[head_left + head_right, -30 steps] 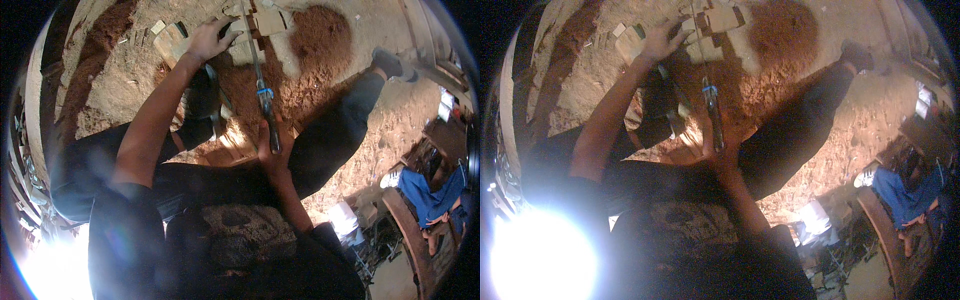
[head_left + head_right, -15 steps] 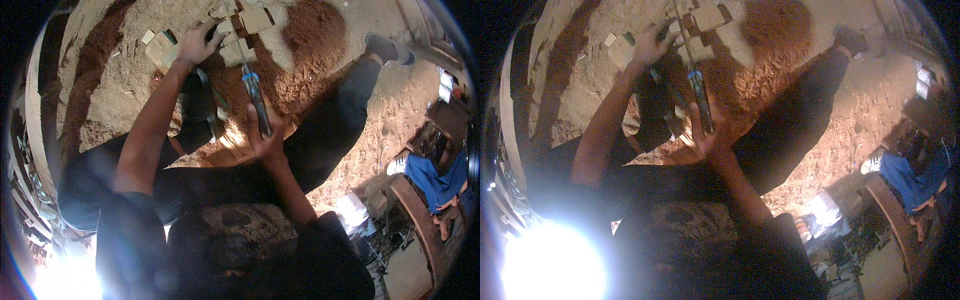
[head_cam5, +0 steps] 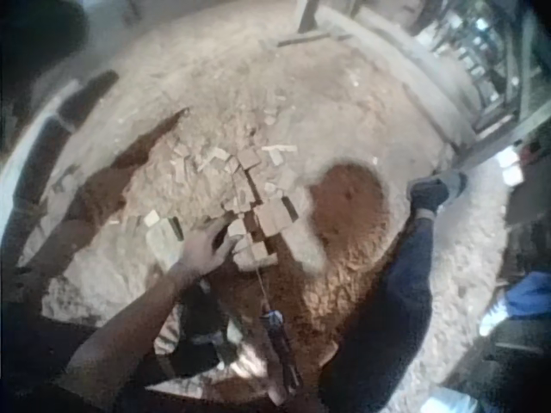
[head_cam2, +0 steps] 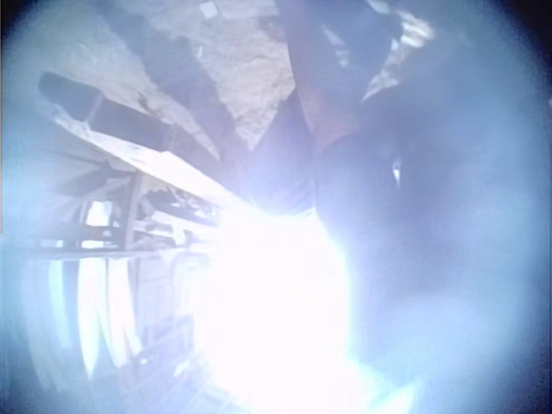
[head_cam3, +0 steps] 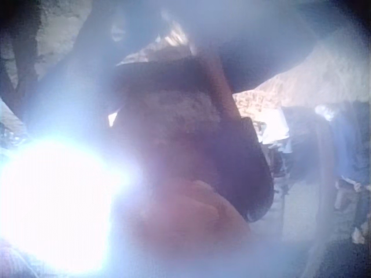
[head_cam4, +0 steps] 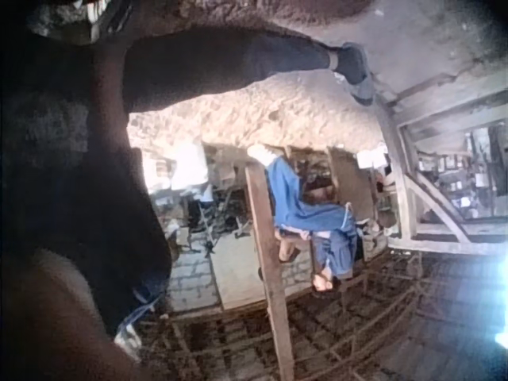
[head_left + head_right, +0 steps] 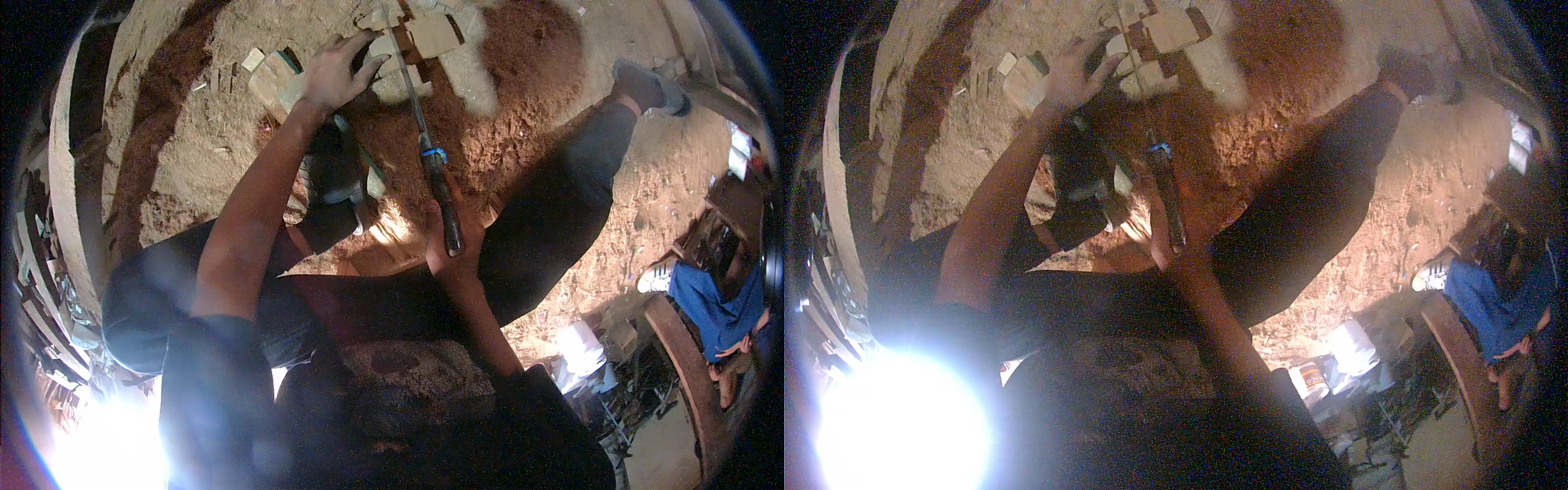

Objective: The person sits on the floor and uses a hand saw to cut small wooden blocks. They hold the wood with one hand and saw with the other, producing sawdust. The person occasionally repositions the wood and continues cutting.

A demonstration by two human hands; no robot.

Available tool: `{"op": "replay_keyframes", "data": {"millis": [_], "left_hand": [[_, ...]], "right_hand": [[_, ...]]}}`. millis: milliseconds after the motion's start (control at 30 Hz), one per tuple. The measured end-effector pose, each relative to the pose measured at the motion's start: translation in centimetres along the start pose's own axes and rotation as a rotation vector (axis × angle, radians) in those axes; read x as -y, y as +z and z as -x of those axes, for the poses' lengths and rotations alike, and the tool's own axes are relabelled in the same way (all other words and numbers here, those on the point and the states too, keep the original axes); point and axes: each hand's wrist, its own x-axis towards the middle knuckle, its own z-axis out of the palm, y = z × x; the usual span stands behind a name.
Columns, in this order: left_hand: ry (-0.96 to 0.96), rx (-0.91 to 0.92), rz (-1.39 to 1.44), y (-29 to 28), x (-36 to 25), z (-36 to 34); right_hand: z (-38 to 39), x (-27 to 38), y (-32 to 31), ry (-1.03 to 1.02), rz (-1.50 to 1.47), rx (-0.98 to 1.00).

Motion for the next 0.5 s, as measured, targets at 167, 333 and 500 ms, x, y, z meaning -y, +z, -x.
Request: {"op": "replay_keyframes", "data": {"millis": [167, 333, 500], "left_hand": [[0.018, -0.035, -0.053, -0.5, -0.7, 0.0], [-0.006, 0.014, 0.001, 0.3, -0.5, -0.2], [-0.029, 0.031, 0.017, 0.7, 0.7, 0.2]], "right_hand": [[-4.9, 2.5, 1.1, 0.355, 0.023, 0.190], [-1.9, 0.6, 0.5, 0.050, 0.046, -0.010], [-3.4, -0.4, 2.0, 0.128, -0.020, 0.037]]}}
